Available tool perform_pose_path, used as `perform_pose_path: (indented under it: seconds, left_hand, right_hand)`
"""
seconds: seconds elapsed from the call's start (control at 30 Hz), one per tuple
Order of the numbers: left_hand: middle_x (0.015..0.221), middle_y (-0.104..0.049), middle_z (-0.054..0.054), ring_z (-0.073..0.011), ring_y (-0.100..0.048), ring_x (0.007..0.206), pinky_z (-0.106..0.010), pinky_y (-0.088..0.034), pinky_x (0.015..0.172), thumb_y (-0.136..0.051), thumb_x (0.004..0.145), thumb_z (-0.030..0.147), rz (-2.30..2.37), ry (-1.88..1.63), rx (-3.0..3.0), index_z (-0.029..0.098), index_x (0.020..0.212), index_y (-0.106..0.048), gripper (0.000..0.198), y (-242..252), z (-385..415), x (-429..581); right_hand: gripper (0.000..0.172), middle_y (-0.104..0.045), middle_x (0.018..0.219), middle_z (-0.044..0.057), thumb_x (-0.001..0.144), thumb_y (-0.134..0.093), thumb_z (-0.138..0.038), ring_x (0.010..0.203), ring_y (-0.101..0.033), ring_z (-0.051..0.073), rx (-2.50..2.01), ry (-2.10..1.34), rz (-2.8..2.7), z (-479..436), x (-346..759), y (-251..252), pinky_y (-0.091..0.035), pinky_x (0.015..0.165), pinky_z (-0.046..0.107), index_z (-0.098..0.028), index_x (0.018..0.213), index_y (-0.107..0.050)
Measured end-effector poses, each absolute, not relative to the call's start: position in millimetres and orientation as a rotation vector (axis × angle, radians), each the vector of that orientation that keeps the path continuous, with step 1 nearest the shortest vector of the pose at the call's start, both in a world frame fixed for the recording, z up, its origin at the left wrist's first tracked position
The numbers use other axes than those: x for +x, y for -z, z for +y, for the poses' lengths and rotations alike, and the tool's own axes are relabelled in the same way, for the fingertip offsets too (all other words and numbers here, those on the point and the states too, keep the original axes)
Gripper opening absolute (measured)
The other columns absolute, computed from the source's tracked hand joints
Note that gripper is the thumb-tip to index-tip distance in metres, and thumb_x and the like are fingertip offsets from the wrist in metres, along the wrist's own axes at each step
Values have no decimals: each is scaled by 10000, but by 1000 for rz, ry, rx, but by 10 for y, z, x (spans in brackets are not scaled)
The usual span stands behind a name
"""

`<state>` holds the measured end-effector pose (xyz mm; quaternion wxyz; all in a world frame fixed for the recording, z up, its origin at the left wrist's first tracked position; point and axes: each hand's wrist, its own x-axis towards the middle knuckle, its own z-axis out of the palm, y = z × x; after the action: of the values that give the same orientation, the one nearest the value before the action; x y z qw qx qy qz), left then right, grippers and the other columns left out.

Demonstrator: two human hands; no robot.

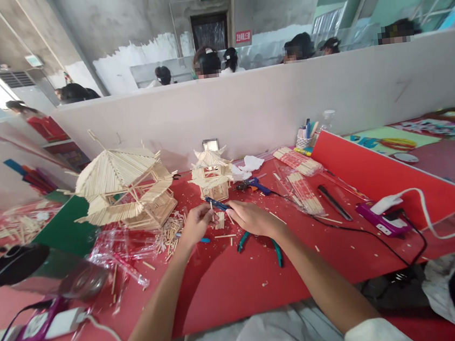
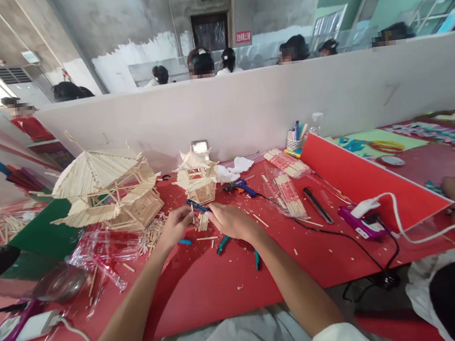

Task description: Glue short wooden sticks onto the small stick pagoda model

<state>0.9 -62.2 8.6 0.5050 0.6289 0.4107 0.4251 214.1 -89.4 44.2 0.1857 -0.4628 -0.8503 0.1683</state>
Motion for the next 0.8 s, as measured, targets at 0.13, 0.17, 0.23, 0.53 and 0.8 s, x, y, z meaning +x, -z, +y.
perform_pose_path:
  seconds: [0.13,0.17,0.23,0.53,0.8]
  left_hand:
    - [702,-673,-25,-181,-653,627,-322,-566,653,-681,795,463,987,-1020,1508,162,882,-662,314,-82,-621,6]
    - [705,-675,-25,-183,-655,628,-325,-568,655,-681,795,459,991,-1019,1507,163,882,-662,309,-83,-622,5]
    - [709,-677,-26,-185,-657,625,-331,-570,660,-679,795,449,1002,-1018,1511,163,890,-662,301,-85,-625,2]
    - [724,-676,-26,-193,-667,662,-339,-569,680,-659,799,408,1012,-1041,1521,168,861,-641,249,-15,-624,-17]
    - [684,-656,-12,-181,-659,643,-319,-567,653,-706,757,416,1113,-1138,1383,176,782,-599,264,32,-521,-201]
  right_hand:
    - [298,-692,1014,92,1078,-302,-332,890,-648,219,-1308,-451,-2406,-898,2136,-448,-347,718,287,-183,1092,-559]
    - [296,-693,1012,92,1078,-302,-330,885,-649,219,-1314,-445,-2409,-902,2133,-454,-348,718,287,-184,1084,-560]
    - [295,-694,1002,93,1075,-305,-330,859,-651,219,-1337,-426,-2419,-915,2123,-467,-347,704,288,-186,1066,-562]
    - [340,-732,1024,123,1069,-278,-344,883,-694,259,-1409,-200,-2559,-855,2040,-495,-388,714,304,-184,1095,-577]
    - [412,-725,1099,161,1073,-254,-390,978,-705,303,-1292,-126,-2675,-499,1789,-524,-450,775,335,-166,1168,-587]
